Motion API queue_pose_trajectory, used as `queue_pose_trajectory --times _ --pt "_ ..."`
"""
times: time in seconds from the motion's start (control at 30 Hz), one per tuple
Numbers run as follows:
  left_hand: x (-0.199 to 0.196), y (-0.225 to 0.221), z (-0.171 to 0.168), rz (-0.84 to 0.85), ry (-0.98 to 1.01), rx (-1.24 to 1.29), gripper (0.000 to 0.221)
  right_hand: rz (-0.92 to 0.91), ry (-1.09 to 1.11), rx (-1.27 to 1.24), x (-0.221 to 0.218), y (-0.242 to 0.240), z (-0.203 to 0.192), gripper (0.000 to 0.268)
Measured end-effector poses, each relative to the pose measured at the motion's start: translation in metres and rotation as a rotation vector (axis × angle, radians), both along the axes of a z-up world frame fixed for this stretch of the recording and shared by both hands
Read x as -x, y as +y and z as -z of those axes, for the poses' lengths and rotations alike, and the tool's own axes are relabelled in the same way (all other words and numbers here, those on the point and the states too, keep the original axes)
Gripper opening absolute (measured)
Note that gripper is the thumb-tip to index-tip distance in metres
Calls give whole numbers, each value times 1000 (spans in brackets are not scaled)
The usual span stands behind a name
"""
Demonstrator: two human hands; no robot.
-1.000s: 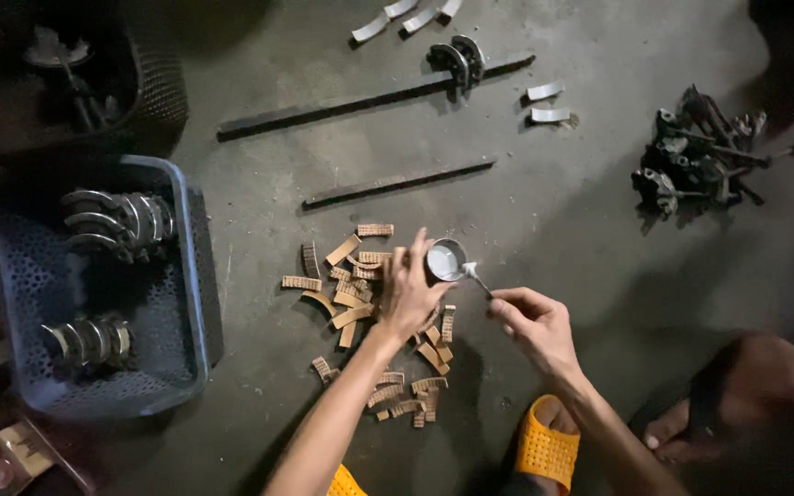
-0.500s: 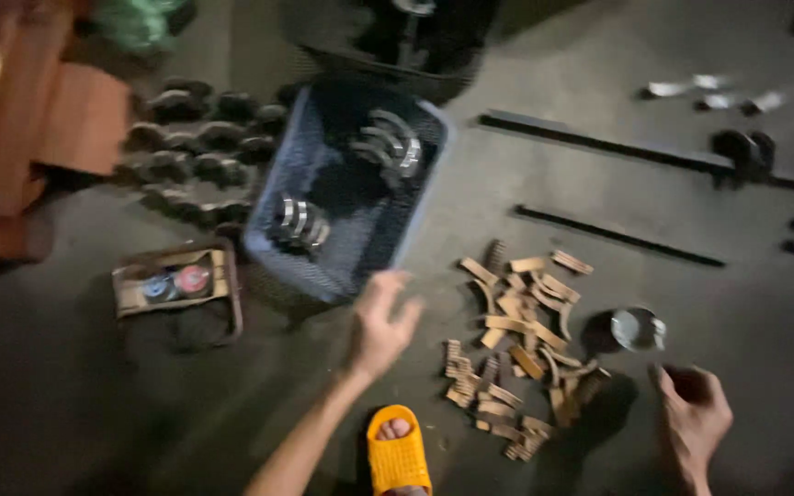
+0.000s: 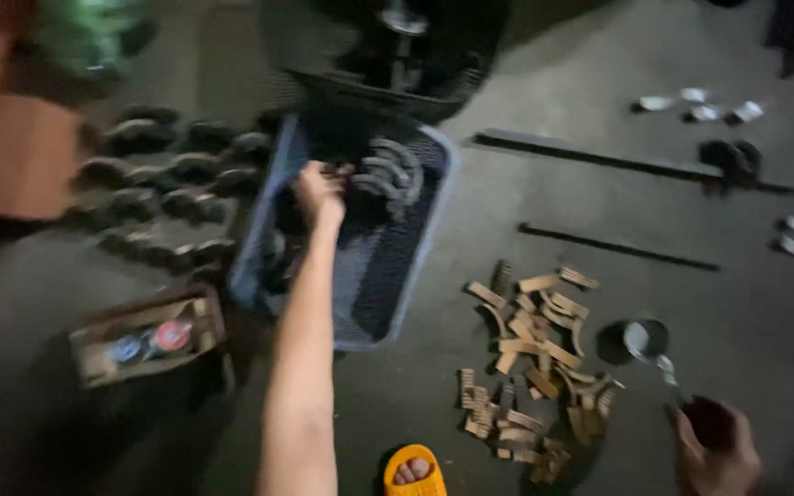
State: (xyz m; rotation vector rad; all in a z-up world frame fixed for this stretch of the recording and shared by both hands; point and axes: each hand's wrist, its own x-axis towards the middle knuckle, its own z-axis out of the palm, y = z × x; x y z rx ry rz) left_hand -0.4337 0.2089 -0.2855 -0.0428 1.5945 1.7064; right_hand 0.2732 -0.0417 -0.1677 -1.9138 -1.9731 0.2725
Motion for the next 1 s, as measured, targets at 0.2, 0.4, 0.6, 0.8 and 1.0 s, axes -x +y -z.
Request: queue_pose_trajectory --times 0.2,0.4,0.6,0.8,1.0 --pt "76 10 117 296 472 159 29 143 145 125 69 23 -87 40" --pt "13 -47 -93 330 360 181 9 146 269 68 61 26 -87 38" --pt "-149 -164 -278 565 197 -385 33 109 513 72 62 46 -130 25" --pt "-312 -221 -260 699 -46 -624 23 96 1097 337 36 58 -158 19" --pt "-409 -226 -300 935 174 -518 14 38 1035 558 19 67 -227 21"
